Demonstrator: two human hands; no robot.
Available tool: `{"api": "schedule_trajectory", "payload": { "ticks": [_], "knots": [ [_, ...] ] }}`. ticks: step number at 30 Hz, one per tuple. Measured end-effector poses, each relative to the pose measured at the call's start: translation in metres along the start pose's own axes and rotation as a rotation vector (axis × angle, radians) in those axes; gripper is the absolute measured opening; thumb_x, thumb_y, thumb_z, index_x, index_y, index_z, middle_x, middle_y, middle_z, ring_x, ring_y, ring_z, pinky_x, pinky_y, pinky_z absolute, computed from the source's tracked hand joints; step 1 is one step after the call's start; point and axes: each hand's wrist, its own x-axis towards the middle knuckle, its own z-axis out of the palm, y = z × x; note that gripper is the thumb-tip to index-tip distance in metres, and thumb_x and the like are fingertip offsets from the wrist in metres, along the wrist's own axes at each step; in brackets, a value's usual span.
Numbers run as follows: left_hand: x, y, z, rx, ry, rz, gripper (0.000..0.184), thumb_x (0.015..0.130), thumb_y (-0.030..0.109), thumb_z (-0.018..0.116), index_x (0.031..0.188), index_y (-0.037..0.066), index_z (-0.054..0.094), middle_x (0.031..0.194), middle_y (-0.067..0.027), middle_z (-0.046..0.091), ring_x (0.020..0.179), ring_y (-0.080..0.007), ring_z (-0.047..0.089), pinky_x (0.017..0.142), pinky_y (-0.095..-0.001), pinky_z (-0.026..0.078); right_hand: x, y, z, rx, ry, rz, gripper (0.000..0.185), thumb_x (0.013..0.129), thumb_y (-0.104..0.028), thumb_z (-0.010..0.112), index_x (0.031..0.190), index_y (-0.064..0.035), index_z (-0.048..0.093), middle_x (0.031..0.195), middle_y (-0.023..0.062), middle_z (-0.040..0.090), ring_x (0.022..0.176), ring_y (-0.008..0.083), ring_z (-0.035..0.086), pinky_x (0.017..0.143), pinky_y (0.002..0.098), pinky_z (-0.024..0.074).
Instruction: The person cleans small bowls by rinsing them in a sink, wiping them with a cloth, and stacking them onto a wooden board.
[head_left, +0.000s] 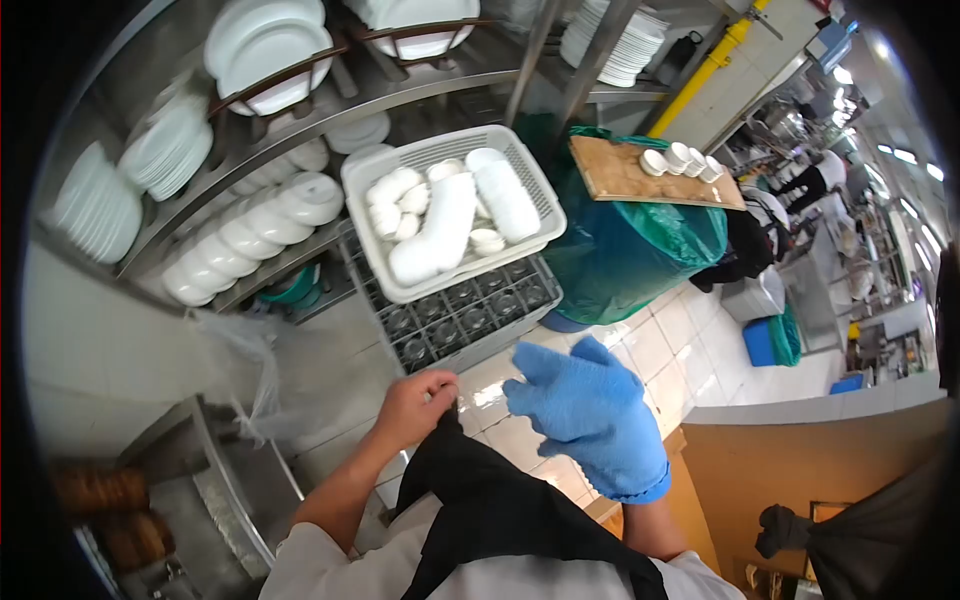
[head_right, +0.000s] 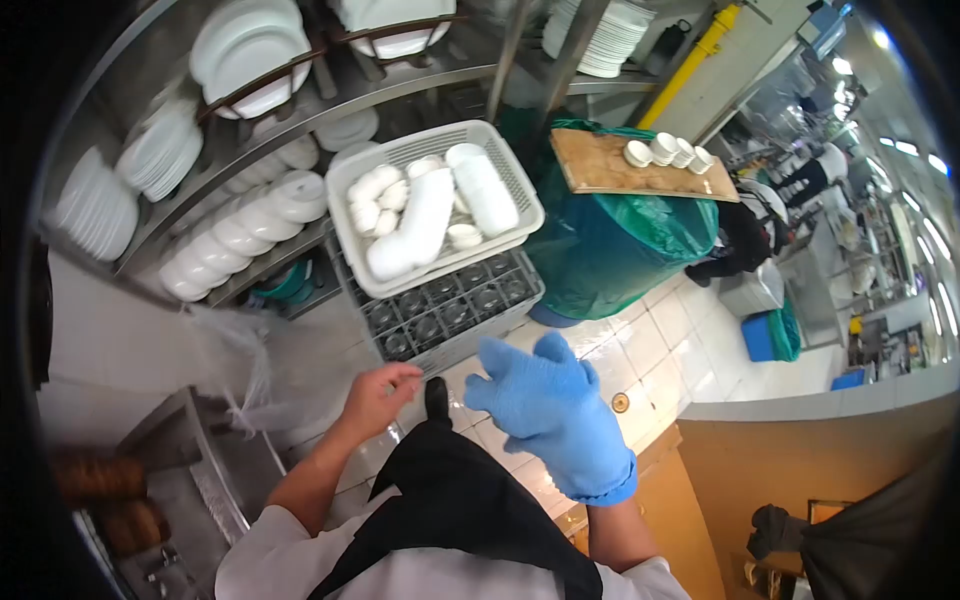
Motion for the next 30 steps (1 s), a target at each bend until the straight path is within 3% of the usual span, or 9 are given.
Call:
{"api": "schedule_trajectory", "payload": {
  "ticks": [1,4,5,7,9,10,14,17,30],
  "knots": [
    [0.022,-0.003,-0.003,0.039,0.029,0.084,0.027,0.087,0.013,0.064,0.113,0.004,0.064,0.088,-0.0127,0.069,0.078,-0.0238,0.068,0.072,-0.0326,0.052,0.006,0.006,-0.004,-0.014,-0.001,0.030,0.051,0.059,-0.007,0.080,0.106,-0.0183,0.064,0.107,0.0014,0.060,0.085,0.0261,0.049,0.073,0.0390,0.0464],
    [0.101,0.000,-0.002,0.168,0.242,0.370,0.022,0.087,0.016,0.065,0.106,0.005,0.066,0.081,-0.0130,0.068,0.075,-0.0303,0.066,0.070,-0.0377,0.052,0.028,0.032,-0.011,0.963,0.213,0.213,0.066,0.061,0.006,0.072,0.124,-0.0119,0.061,0.112,0.0055,0.066,0.105,0.0246,0.053,0.079,0.0308,0.0483],
    [0.121,0.002,-0.001,0.194,0.359,0.438,0.019,0.088,0.018,0.064,0.100,0.004,0.069,0.079,-0.0133,0.068,0.074,-0.0328,0.065,0.069,-0.0397,0.051,0.033,0.035,-0.018,0.966,0.196,0.221,0.066,0.061,0.006,0.072,0.124,-0.0119,0.061,0.112,0.0055,0.066,0.105,0.0246,0.053,0.079,0.0308,0.0483],
    [0.160,0.008,-0.008,0.167,0.164,0.109,0.018,0.088,0.016,0.065,0.101,0.004,0.069,0.072,-0.0135,0.064,0.068,-0.0283,0.064,0.067,-0.0381,0.050,0.032,0.029,-0.034,0.972,0.303,0.305,0.060,0.064,0.007,0.071,0.121,-0.0052,0.055,0.107,0.0061,0.066,0.095,0.0181,0.057,0.074,0.0272,0.0497],
    [0.212,-0.005,-0.009,0.557,0.172,0.283,0.018,0.087,0.018,0.065,0.097,0.004,0.068,0.066,-0.0143,0.062,0.062,-0.0325,0.061,0.064,-0.0438,0.049,0.029,0.022,-0.047,0.974,0.438,0.396,0.054,0.067,0.009,0.070,0.117,0.0015,0.050,0.102,0.0067,0.065,0.086,0.0117,0.062,0.068,0.0237,0.0511],
    [0.236,-0.007,-0.008,0.671,0.050,0.265,0.016,0.087,0.016,0.062,0.095,0.003,0.066,0.079,-0.0168,0.064,0.072,-0.0349,0.062,0.071,-0.0444,0.050,0.033,0.018,-0.046,1.078,0.509,0.534,0.027,0.089,-0.001,0.054,0.116,-0.0035,0.051,0.096,0.0053,0.062,0.074,0.0097,0.059,0.055,0.0221,0.0494],
    [0.292,-0.036,0.024,0.835,-0.073,0.327,0.012,0.082,0.009,0.058,0.079,0.003,0.068,0.104,-0.0174,0.063,0.103,-0.0315,0.057,0.084,-0.0419,0.046,0.039,0.041,-0.032,1.354,0.546,0.733,0.024,0.091,-0.005,0.051,0.115,-0.0038,0.053,0.094,0.0058,0.062,0.074,0.0110,0.060,0.056,0.0224,0.0499],
    [0.321,-0.051,0.032,1.138,-0.255,0.335,0.014,0.079,0.006,0.056,0.082,0.003,0.069,0.118,-0.0165,0.057,0.116,-0.0320,0.047,0.095,-0.0418,0.040,0.035,0.068,-0.024,1.542,0.474,0.776,0.022,0.093,-0.007,0.049,0.114,-0.0040,0.054,0.093,0.0062,0.063,0.073,0.0120,0.060,0.058,0.0227,0.0503],
    [0.335,-0.040,0.014,1.198,-0.414,0.501,0.010,0.080,0.008,0.057,0.076,0.009,0.066,0.088,-0.0069,0.056,0.093,-0.0247,0.051,0.086,-0.0372,0.038,0.013,0.219,-0.068,1.916,0.252,0.874,0.026,0.100,-0.018,0.039,0.111,-0.0050,0.059,0.089,0.0078,0.064,0.073,0.0161,0.063,0.063,0.0238,0.0522]
  ]
}}
